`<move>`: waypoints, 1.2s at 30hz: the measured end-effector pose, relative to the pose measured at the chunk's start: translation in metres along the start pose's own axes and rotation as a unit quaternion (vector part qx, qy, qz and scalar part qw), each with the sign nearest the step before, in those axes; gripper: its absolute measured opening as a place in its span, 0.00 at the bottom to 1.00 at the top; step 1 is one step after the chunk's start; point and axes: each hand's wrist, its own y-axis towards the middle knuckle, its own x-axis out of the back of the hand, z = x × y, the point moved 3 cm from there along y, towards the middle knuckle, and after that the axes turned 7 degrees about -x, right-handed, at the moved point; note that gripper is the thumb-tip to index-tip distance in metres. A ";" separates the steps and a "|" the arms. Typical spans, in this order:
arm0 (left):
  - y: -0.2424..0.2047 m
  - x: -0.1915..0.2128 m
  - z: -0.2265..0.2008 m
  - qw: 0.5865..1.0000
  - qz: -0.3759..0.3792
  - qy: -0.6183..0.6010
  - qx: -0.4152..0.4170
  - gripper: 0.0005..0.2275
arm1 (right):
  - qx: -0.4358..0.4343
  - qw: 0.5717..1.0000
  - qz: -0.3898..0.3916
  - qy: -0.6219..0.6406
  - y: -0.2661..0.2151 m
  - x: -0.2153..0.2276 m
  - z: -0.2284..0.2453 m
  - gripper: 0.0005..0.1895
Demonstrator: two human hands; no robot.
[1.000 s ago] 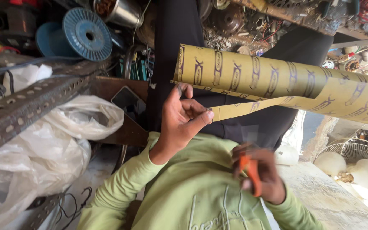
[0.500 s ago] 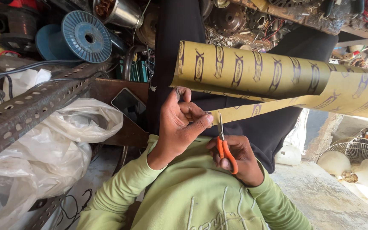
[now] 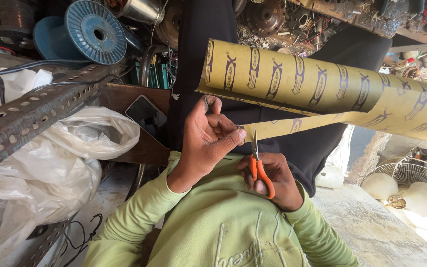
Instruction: The person cuts strips of patterned insulation paper from a large roll using orange scissors while holding the roll on their lap.
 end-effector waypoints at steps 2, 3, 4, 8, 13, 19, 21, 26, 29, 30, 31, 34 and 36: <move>-0.001 0.000 0.000 1.000 0.002 0.008 -0.016 0.21 | 0.000 1.000 -0.003 0.006 0.000 0.000 -0.001 0.32; -0.001 0.000 0.000 1.000 0.001 0.008 -0.017 0.21 | 0.000 1.000 -0.006 0.012 0.000 -0.001 -0.002 0.31; -0.001 0.000 0.000 1.000 0.002 0.008 -0.019 0.21 | -0.001 1.000 -0.005 0.012 -0.001 -0.001 -0.003 0.31; -0.001 0.000 0.000 1.000 -0.002 0.016 -0.025 0.21 | 0.002 1.000 -0.019 0.011 -0.003 0.000 -0.006 0.29; -0.001 0.001 -0.001 0.999 0.001 0.028 -0.023 0.22 | -0.004 0.999 -0.040 -0.012 -0.006 0.002 -0.012 0.24; -0.003 0.000 -0.002 1.000 -0.001 0.024 -0.012 0.21 | -0.004 0.999 -0.038 0.004 -0.003 0.000 -0.009 0.23; -0.003 0.000 -0.001 1.000 0.000 0.024 -0.007 0.20 | 0.021 0.999 -0.028 0.017 -0.001 0.001 -0.009 0.22; -0.003 0.004 0.000 1.000 -0.011 0.023 -0.002 0.21 | -0.018 0.999 -0.034 0.018 -0.003 0.006 -0.013 0.17; -0.004 0.008 0.002 1.000 -0.006 0.004 -0.002 0.20 | -0.056 0.994 0.013 -0.094 -0.009 0.009 0.002 0.13; -0.005 0.009 0.001 1.000 -0.003 0.004 -0.003 0.20 | -0.099 0.976 0.050 -0.189 -0.012 0.010 0.011 0.12; -0.004 0.012 -0.001 1.000 -0.008 -0.004 -0.014 0.18 | 0.073 0.956 0.075 -0.272 -0.019 0.011 0.039 0.17; 0.002 0.017 -0.005 0.999 -0.010 0.014 -0.043 0.15 | 0.288 0.909 -0.051 -0.296 -0.037 0.013 0.096 0.23; 0.008 0.013 -0.011 0.997 -0.001 0.039 -0.062 0.13 | 0.347 0.853 -0.351 -0.167 -0.044 0.030 0.120 0.27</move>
